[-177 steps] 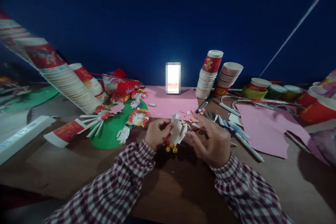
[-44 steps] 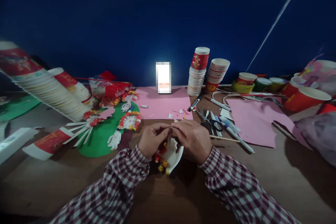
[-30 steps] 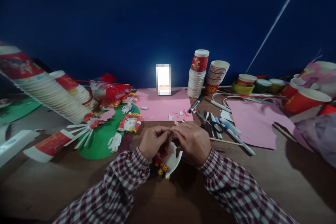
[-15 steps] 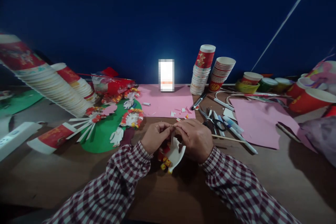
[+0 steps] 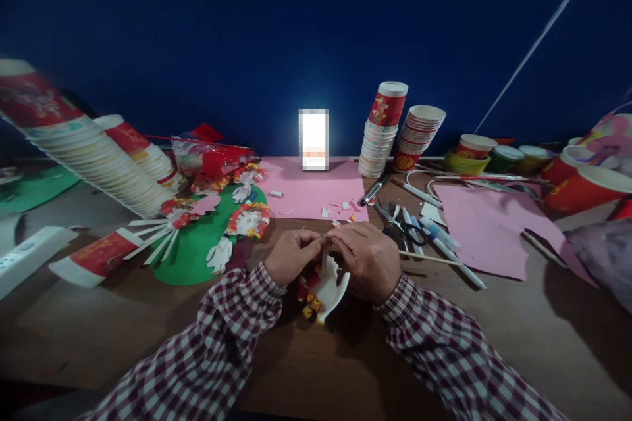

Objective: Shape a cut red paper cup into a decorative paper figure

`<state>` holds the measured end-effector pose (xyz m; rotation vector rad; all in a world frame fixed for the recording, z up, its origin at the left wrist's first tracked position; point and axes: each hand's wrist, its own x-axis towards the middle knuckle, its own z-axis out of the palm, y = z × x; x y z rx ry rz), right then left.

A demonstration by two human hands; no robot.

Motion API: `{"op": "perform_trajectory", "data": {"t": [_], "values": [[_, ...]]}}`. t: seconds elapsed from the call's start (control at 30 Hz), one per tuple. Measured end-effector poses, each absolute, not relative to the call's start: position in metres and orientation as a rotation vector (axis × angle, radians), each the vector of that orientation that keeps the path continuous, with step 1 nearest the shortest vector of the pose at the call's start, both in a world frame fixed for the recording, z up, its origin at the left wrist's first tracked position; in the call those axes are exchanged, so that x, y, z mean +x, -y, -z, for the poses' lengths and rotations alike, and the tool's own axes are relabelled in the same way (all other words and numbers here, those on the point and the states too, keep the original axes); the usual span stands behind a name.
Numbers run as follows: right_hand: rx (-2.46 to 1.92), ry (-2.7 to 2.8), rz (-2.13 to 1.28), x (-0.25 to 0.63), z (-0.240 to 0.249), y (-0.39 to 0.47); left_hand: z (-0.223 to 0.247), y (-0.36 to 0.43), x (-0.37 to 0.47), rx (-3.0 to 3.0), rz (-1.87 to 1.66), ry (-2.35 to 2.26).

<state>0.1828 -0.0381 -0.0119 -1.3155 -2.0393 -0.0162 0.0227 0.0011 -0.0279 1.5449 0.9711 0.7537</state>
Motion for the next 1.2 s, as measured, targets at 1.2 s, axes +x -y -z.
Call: {"op": "perform_trajectory", "data": {"t": [1.2], "values": [[-1.331, 2.04, -0.012, 0.1809, 0.0132, 0.038, 0.0226, 0.0036, 0.0251, 1.466, -0.839, -1.026]]}}
